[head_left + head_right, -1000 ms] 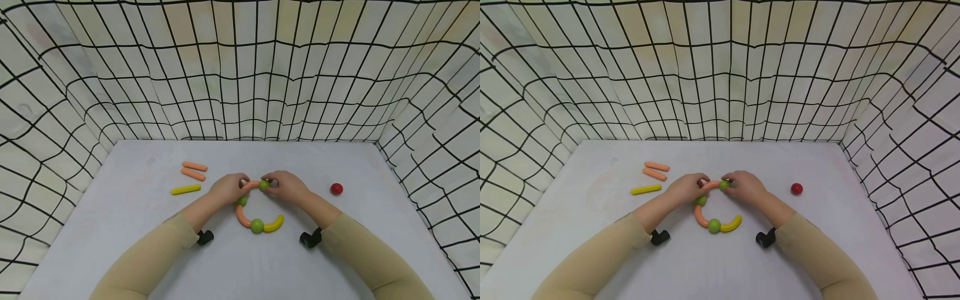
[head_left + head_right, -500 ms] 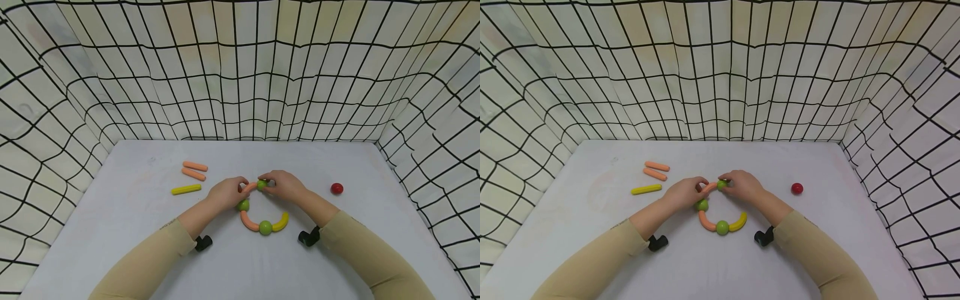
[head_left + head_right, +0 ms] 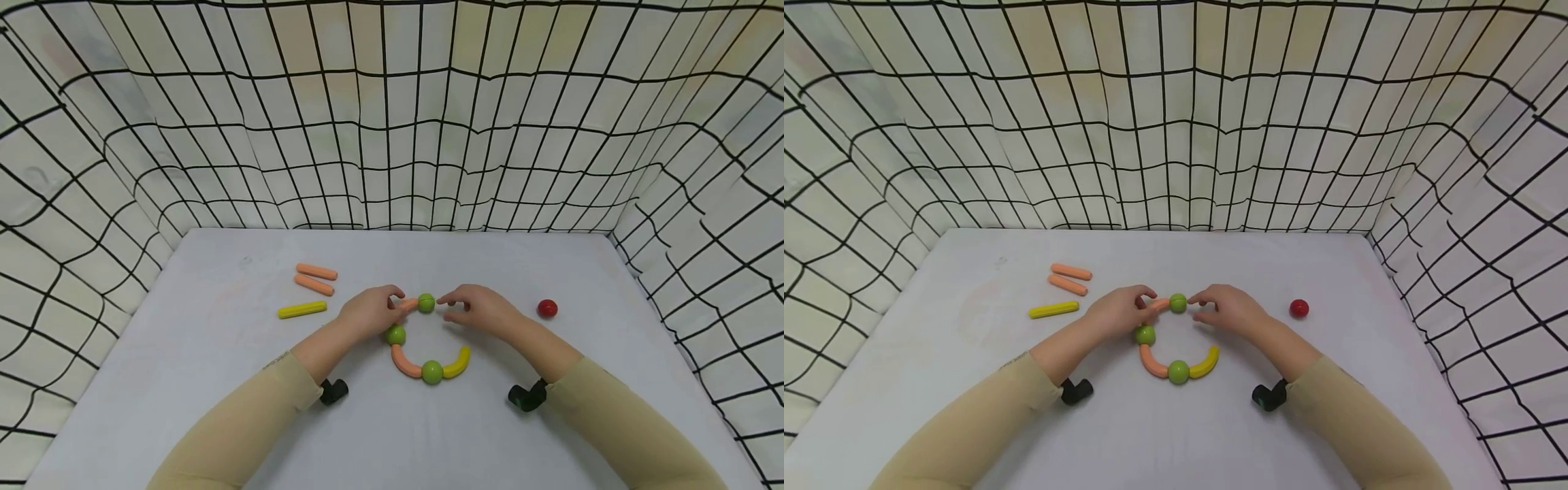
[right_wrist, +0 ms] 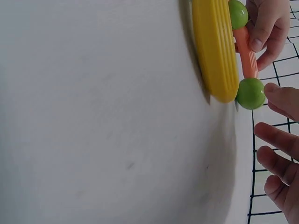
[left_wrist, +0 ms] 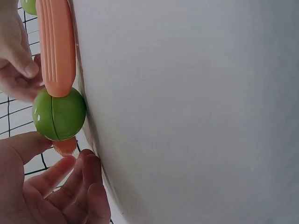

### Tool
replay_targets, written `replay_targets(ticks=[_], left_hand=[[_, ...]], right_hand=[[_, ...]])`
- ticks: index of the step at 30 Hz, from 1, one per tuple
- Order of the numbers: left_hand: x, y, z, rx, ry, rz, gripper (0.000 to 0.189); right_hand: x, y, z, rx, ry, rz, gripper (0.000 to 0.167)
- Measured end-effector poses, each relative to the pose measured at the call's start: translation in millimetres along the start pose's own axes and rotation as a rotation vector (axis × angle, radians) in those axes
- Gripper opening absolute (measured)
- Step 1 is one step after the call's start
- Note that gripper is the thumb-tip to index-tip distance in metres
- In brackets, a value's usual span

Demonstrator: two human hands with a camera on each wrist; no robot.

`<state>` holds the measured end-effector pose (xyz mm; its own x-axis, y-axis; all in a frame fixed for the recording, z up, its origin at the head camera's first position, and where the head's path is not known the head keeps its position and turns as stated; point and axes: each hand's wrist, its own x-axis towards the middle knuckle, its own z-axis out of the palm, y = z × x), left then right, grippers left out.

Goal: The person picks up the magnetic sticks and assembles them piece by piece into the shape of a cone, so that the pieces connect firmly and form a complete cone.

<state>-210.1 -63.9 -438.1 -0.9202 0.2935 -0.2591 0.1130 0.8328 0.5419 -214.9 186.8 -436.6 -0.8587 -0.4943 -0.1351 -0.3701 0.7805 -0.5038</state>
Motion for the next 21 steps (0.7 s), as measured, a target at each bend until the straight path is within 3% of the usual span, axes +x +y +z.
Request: replay_targets(ticks=[13, 21], left_hand=[[6.5, -0.4, -0.9, -0.002, -0.023, 0.007, 0.039], [8.0, 3.2, -2.4, 0.009, -0.030, 0.037, 0.036]], right_hand=[[-41.3, 18.6, -4.9, 0.062, -0.031, -0.068, 0.029], [-56.2, 22.0, -1.1, 0.086, -0.115, -0.125, 0.031]])
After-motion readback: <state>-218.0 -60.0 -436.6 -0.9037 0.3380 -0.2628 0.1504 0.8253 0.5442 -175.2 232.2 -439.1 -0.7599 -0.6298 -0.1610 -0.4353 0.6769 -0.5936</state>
